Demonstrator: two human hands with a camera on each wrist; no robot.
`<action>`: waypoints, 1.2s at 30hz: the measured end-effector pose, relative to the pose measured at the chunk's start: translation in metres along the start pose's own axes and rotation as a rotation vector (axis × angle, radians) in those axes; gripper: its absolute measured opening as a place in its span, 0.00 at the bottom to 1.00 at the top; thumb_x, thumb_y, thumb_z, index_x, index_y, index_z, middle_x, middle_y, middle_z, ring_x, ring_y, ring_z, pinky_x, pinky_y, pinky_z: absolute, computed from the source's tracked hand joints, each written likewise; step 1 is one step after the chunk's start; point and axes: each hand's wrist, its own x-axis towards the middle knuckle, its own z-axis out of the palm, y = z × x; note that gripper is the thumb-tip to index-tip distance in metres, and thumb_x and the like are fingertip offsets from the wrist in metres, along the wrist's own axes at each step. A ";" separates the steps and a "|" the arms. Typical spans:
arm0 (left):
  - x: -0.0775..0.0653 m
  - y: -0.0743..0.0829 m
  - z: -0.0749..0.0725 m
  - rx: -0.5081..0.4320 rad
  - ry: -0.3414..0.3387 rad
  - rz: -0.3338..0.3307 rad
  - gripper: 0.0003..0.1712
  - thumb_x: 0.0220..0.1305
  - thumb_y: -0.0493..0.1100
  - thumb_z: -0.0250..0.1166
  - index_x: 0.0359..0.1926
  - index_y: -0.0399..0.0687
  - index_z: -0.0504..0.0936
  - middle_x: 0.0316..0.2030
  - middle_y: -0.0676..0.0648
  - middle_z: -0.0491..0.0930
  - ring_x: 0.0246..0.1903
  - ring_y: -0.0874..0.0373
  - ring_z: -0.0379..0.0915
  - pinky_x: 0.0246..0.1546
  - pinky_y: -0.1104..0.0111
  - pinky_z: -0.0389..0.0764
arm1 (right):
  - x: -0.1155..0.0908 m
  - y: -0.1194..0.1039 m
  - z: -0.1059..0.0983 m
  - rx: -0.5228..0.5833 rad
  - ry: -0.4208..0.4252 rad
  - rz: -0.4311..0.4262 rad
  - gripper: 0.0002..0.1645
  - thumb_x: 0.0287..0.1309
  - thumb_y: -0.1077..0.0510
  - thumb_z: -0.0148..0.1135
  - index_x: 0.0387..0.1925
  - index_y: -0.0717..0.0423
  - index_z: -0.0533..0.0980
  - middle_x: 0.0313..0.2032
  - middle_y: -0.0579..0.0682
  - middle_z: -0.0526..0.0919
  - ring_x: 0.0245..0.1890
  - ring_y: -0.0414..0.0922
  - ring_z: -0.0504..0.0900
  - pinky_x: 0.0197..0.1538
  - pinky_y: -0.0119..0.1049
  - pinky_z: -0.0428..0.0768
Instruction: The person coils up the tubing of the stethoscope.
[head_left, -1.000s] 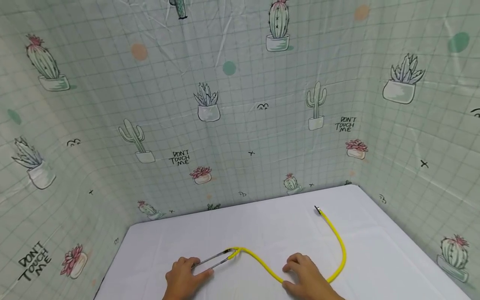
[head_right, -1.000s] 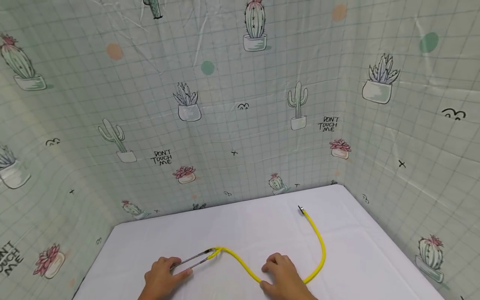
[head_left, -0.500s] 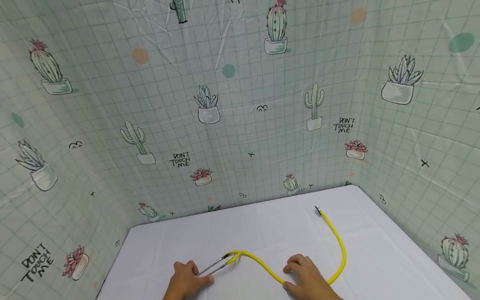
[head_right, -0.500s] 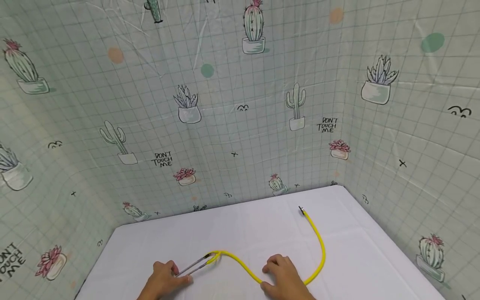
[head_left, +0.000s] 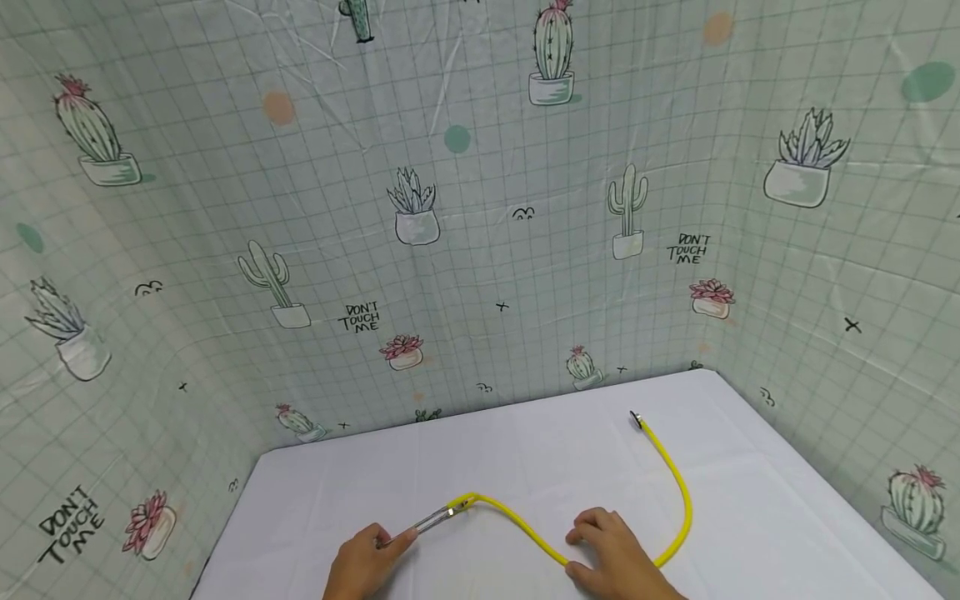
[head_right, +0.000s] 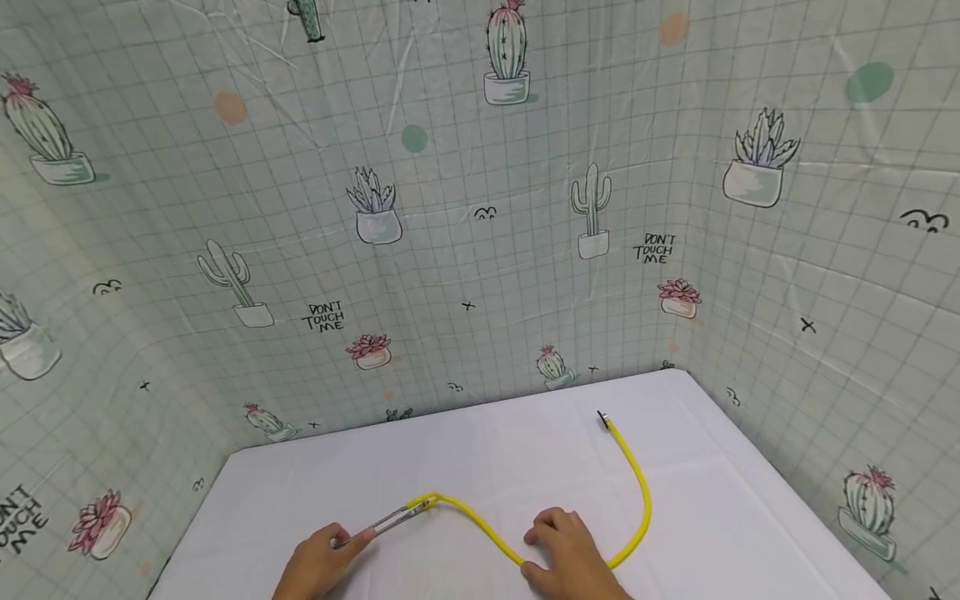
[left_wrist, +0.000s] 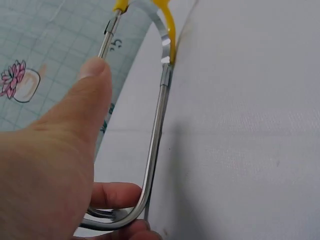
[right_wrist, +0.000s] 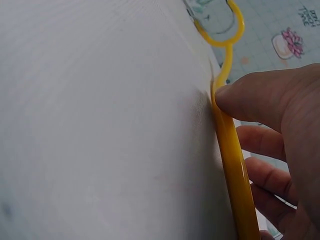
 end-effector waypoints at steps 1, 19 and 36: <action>0.000 0.000 0.000 -0.006 -0.002 -0.008 0.33 0.59 0.72 0.65 0.30 0.45 0.75 0.20 0.51 0.66 0.23 0.56 0.62 0.24 0.66 0.63 | 0.000 0.000 0.000 -0.003 0.000 0.001 0.14 0.51 0.45 0.75 0.38 0.42 0.81 0.46 0.40 0.72 0.45 0.44 0.70 0.50 0.46 0.77; 0.003 -0.007 0.012 -0.084 -0.002 -0.044 0.39 0.58 0.65 0.70 0.50 0.33 0.80 0.34 0.43 0.75 0.35 0.50 0.71 0.40 0.49 0.77 | -0.003 -0.001 -0.002 -0.010 0.003 -0.008 0.14 0.53 0.45 0.75 0.39 0.42 0.81 0.47 0.40 0.72 0.45 0.43 0.70 0.51 0.46 0.77; 0.003 -0.011 0.016 -0.314 0.003 -0.051 0.33 0.61 0.57 0.72 0.47 0.27 0.79 0.27 0.48 0.77 0.23 0.58 0.74 0.27 0.66 0.75 | -0.007 0.002 -0.002 -0.011 -0.010 -0.049 0.16 0.55 0.44 0.73 0.44 0.42 0.81 0.50 0.39 0.71 0.46 0.43 0.68 0.50 0.43 0.75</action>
